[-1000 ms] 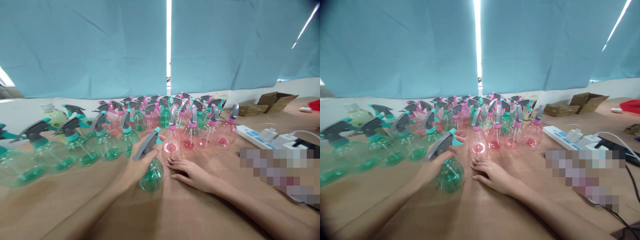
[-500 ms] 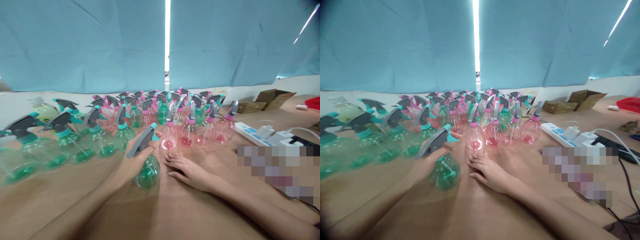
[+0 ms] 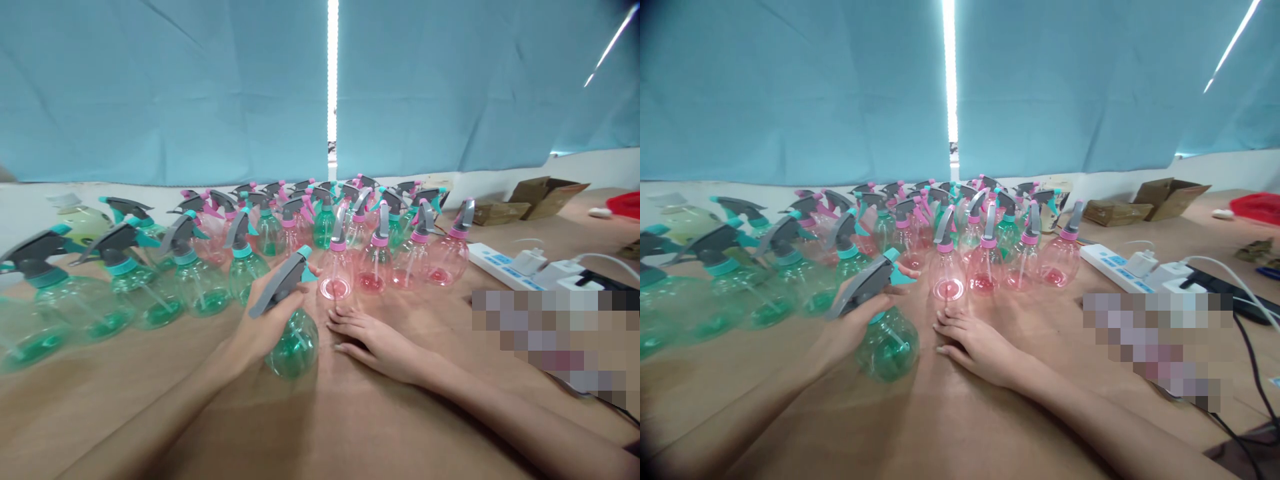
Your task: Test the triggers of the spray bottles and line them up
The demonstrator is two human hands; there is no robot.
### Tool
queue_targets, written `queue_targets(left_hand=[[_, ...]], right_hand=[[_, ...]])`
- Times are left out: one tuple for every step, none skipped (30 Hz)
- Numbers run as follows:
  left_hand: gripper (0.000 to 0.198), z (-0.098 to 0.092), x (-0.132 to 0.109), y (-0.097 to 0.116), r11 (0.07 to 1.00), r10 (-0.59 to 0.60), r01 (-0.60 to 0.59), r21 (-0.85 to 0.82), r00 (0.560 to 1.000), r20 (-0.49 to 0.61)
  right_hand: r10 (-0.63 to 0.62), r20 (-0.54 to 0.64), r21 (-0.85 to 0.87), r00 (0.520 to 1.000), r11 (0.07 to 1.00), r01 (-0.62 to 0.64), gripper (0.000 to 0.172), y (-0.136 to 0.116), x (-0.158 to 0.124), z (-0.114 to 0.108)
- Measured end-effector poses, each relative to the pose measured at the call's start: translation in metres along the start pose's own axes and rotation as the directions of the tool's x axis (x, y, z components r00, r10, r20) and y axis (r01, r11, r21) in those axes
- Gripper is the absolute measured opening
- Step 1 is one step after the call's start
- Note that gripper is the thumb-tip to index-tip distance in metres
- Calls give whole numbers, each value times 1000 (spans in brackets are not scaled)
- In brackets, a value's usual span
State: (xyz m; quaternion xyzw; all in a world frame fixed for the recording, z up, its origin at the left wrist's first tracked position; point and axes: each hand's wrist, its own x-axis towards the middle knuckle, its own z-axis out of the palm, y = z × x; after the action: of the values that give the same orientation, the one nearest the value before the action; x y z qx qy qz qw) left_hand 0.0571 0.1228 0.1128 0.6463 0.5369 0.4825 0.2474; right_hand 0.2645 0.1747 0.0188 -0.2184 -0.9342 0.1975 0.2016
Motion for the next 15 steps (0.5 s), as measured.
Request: queue_targets(left_hand=[[22, 0, 0, 1, 1000, -4, 4, -18, 1000, 3], [22, 0, 0, 1, 999, -5, 5, -37, 1000, 8], [21, 0, 0, 1, 999, 2, -2, -50, 1000, 10], [20, 0, 0, 1, 999, 14, -14, -44, 1000, 2], [18, -1, 1, 1, 999, 25, -26, -26, 1000, -9], [17, -1, 1, 0, 999, 36, -36, -8, 999, -17], [16, -1, 1, 0, 999, 41, -41, 4, 999, -18], [16, -1, 1, -1, 999, 43, -43, 10, 999, -17], [16, -1, 1, -1, 999, 42, -42, 8, 999, -12], [16, -1, 1, -2, 999, 39, -39, 0, 999, -2], [15, -1, 1, -2, 999, 36, -36, -10, 999, 6], [13, -1, 0, -3, 999, 31, -31, -19, 999, 9], [11, -2, 0, -3, 999, 23, -23, -24, 1000, 6], [10, -2, -1, -3, 999, 13, -13, -30, 1000, 1], [8, -2, -1, -4, 999, 5, -5, -37, 1000, -6]], right_hand=[[3, 2, 1, 1000, 1000, -3, 43, 0, 0, 0], [5, 5, 1, 1000, 1000, -5, 43, -1, 0, -1], [8, 9, 0, 1000, 1000, -8, 42, -1, 0, -1], [11, 12, -2, 1000, 1000, -11, 42, -1, 0, -1], [14, 15, -5, 1000, 1000, -14, 42, -1, 0, -2], [16, 16, -8, 1000, 1000, -16, 42, -1, 0, -2], [17, 17, -10, 1000, 1000, -17, 42, -1, 0, -2], [16, 17, -13, 1000, 1000, -16, 43, -1, 0, -1], [15, 17, -14, 1000, 1000, -14, 43, -1, 0, -1], [12, 16, -15, 1000, 1000, -12, 43, 0, 0, -1], [8, 13, -13, 1000, 1000, -8, 43, 0, 0, 0], [5, 9, -9, 1000, 1000, -4, 43, 0, 0, 0], [2, 4, -4, 1000, 1000, -2, 42, 1, 0, 1], [0, 0, -1, 1000, 1000, 0, 42, 1, 0, 1], [0, -3, 0, 1000, 1000, 0, 42, 1, 0, 1]])
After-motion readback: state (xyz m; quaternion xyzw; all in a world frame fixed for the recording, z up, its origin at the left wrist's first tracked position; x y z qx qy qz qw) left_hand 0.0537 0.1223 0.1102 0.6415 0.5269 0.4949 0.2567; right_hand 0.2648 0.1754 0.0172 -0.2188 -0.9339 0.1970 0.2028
